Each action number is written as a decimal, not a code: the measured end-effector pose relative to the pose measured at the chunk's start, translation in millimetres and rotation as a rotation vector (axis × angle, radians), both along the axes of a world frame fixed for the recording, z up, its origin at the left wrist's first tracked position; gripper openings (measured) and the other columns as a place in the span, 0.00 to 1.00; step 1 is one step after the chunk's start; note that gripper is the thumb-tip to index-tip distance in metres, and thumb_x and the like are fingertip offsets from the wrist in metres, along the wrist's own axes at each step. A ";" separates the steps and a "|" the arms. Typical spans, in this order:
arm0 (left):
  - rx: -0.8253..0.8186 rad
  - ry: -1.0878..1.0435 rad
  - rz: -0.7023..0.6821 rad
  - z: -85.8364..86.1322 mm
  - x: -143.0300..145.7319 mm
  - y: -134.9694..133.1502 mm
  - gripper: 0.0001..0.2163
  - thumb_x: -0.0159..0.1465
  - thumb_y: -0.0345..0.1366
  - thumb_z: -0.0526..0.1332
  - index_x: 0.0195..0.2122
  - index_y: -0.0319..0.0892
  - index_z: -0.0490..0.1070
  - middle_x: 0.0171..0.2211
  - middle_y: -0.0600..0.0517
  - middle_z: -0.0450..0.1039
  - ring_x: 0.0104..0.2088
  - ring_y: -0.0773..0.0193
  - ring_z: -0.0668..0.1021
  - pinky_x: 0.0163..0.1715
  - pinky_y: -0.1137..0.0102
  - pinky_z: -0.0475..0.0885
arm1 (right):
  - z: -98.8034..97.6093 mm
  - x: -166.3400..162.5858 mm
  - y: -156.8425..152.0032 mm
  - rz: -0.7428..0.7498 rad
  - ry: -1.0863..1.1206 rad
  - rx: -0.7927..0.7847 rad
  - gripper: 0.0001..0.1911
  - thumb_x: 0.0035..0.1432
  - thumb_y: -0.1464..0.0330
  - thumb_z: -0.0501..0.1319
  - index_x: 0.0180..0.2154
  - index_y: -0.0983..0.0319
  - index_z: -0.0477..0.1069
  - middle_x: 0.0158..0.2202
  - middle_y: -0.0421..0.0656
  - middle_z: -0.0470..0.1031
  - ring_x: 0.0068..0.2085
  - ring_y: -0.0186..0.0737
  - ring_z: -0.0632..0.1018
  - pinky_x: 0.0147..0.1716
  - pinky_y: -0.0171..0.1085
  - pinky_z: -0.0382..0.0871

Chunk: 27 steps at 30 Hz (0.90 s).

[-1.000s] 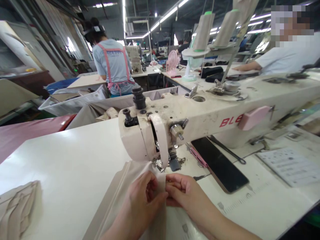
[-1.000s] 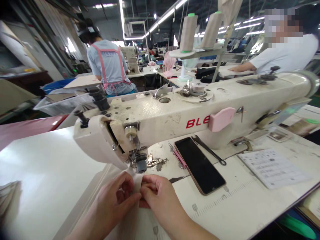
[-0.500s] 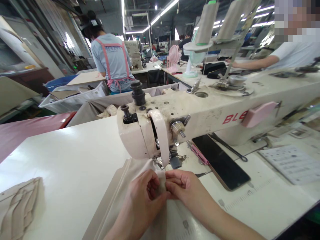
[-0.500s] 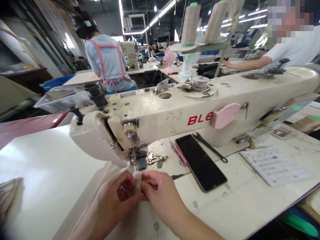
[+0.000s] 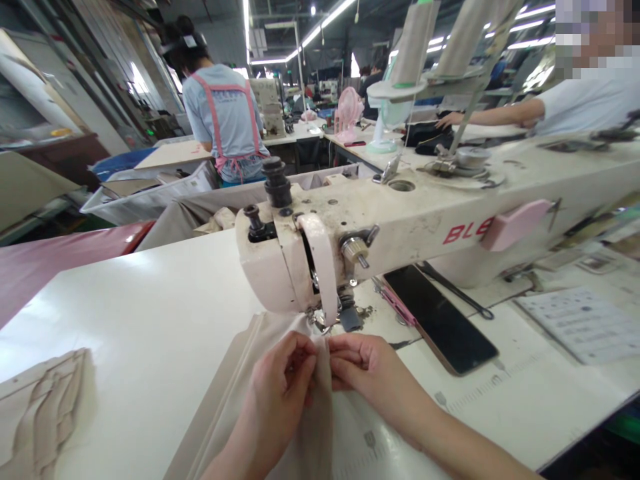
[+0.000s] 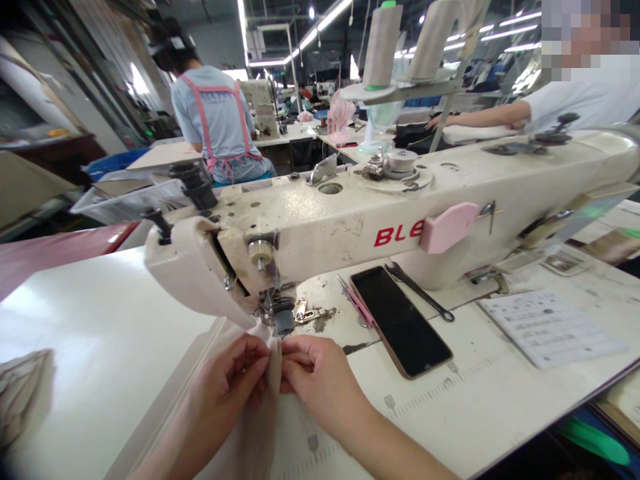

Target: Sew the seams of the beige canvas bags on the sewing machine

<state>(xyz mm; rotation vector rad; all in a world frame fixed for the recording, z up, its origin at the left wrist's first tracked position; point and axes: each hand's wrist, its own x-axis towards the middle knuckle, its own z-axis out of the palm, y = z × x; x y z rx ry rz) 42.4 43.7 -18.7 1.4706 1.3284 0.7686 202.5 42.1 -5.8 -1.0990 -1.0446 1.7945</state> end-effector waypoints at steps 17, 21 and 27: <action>-0.101 0.103 -0.239 14.7 -15.1 41.8 0.06 0.62 0.39 0.55 0.31 0.45 0.67 0.11 0.61 0.63 0.09 0.69 0.64 0.09 0.78 0.59 | -13.9 -9.1 2.6 -0.124 -0.197 0.103 0.11 0.53 0.67 0.61 0.40 0.61 0.73 0.27 0.40 0.76 0.30 0.41 0.78 0.30 0.37 0.72; -0.105 0.163 -0.159 13.6 -12.0 42.1 0.08 0.60 0.38 0.55 0.24 0.45 0.63 0.12 0.61 0.61 0.10 0.70 0.66 0.09 0.78 0.59 | -15.0 -21.0 -18.3 -0.097 -0.319 0.165 0.28 0.46 0.76 0.62 0.52 0.59 0.68 0.29 0.39 0.75 0.28 0.40 0.78 0.27 0.35 0.70; -0.126 0.343 -0.023 18.1 -1.8 50.7 0.09 0.55 0.30 0.55 0.18 0.43 0.61 0.07 0.60 0.60 0.07 0.70 0.64 0.06 0.79 0.57 | -19.3 -16.0 -20.3 -0.009 -0.350 0.118 0.26 0.48 0.76 0.57 0.51 0.65 0.73 0.23 0.37 0.67 0.22 0.36 0.73 0.22 0.33 0.67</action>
